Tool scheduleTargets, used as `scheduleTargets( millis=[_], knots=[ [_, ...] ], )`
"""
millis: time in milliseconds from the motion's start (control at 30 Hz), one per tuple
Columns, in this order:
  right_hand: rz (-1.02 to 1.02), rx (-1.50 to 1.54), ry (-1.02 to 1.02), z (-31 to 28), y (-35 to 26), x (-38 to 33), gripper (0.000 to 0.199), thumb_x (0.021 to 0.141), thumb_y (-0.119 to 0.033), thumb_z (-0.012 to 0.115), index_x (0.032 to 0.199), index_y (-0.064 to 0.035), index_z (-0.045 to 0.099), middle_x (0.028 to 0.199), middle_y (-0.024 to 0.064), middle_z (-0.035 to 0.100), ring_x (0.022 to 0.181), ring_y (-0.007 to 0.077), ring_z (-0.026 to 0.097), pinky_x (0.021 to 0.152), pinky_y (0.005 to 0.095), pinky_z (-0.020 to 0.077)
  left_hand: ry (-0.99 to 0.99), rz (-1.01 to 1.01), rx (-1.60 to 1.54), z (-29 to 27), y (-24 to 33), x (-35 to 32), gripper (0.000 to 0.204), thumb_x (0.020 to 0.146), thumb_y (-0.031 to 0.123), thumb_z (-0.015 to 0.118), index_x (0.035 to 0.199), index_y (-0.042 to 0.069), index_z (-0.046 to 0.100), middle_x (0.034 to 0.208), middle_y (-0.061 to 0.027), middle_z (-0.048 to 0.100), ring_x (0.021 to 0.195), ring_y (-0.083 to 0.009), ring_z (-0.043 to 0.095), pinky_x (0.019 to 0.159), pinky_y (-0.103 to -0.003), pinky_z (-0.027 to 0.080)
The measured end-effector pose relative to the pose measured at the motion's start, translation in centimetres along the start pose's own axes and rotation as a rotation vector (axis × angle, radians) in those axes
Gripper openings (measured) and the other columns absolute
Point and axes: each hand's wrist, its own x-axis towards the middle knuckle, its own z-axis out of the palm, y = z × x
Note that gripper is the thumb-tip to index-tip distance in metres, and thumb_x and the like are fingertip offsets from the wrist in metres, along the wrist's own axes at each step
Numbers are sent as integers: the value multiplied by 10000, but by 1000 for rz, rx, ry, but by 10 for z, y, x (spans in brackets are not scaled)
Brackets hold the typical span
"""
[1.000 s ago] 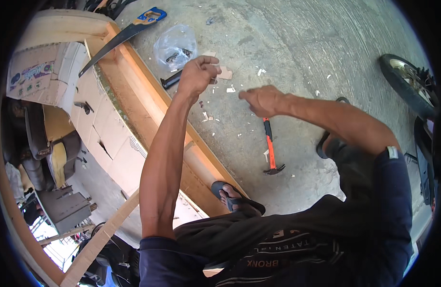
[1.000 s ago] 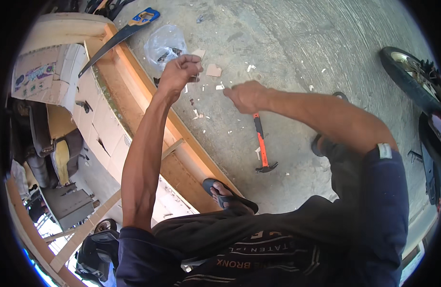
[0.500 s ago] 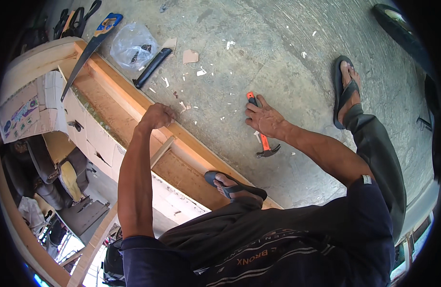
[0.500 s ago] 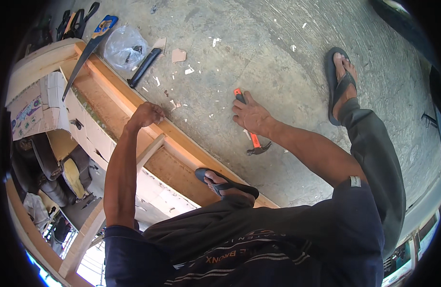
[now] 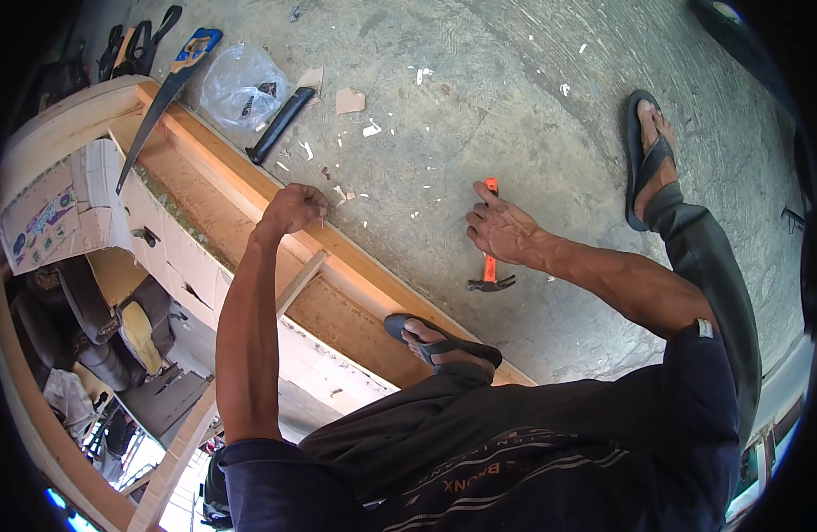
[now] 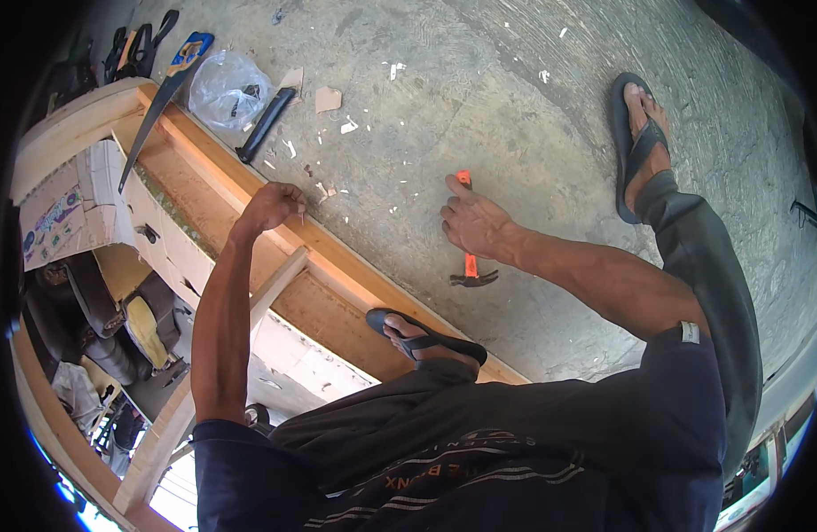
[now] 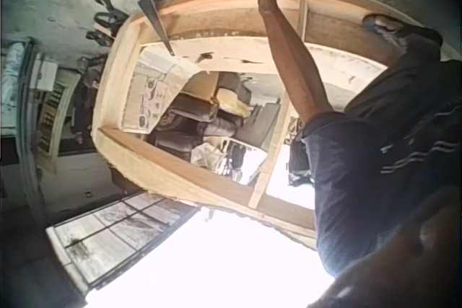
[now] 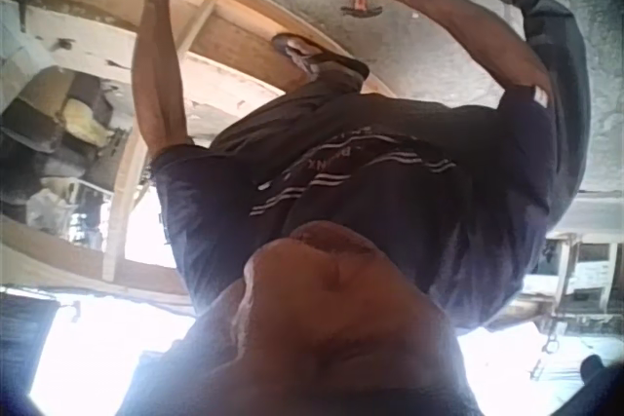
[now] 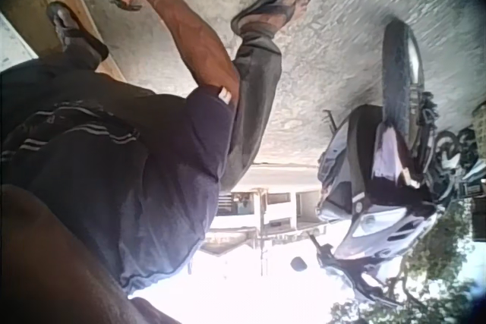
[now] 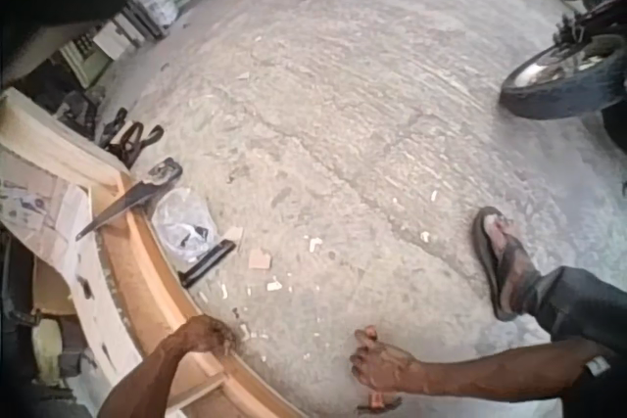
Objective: The person assembles a wooden frame by positioning a wood block and driving nails into it using a hammer. They also use a saw to cut a piece of wood and pick up nails from a plastic bag on the ground.
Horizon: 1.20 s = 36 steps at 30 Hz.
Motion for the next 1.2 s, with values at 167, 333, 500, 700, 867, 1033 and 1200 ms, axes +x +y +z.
scheduleTargets(
  millis=[167,333,500,700,867,1033,1200],
  knots=[
    [342,687,83,-16,-9,-22,114,888,-196,615,965,-113,627,789,91,631,735,277,656,785,463,516,-122,-63,-13,25,-14,3,119,788,-23,659,892,3,711,806,-48,712,766,-149,658,751,-296,531],
    [607,1301,561,-13,-35,19,211,997,-269,541,1054,-66,521,696,187,614,631,355,640,572,482,465,10,-57,-69,39,-22,17,124,799,-6,663,910,0,718,798,-39,701,766,-129,649,748,-292,535],
    [789,1700,701,-24,-61,57,224,1022,-248,536,1107,-61,447,619,194,573,555,381,607,527,475,427,23,-66,-78,55,-17,8,109,845,6,687,949,-8,718,796,-29,693,762,-109,630,754,-284,540],
    [670,1694,763,-13,-102,73,259,1034,-261,503,1173,-49,449,637,216,597,627,439,647,550,513,462,69,-77,-164,60,-26,5,72,876,-4,687,937,-24,719,816,-38,703,776,-109,638,765,-270,539],
    [754,1797,529,-8,-113,97,315,1055,-348,461,1135,-44,443,638,223,596,634,452,645,560,525,457,42,-64,-106,63,-17,6,87,881,-34,685,955,-40,730,851,-50,714,804,-113,652,764,-256,546],
    [758,1808,628,-18,-117,103,382,1068,-434,424,1093,-54,446,637,212,592,626,446,646,550,521,440,50,-119,-207,62,-34,8,117,878,-24,700,989,-33,738,880,-57,730,813,-113,657,755,-264,553],
    [726,1830,498,-13,-113,102,361,1070,-420,419,1099,-60,436,627,213,591,616,459,641,545,530,436,37,-25,-163,63,-27,9,150,874,-31,703,1018,-26,743,905,-66,739,822,-117,669,768,-270,568]
  ],
)
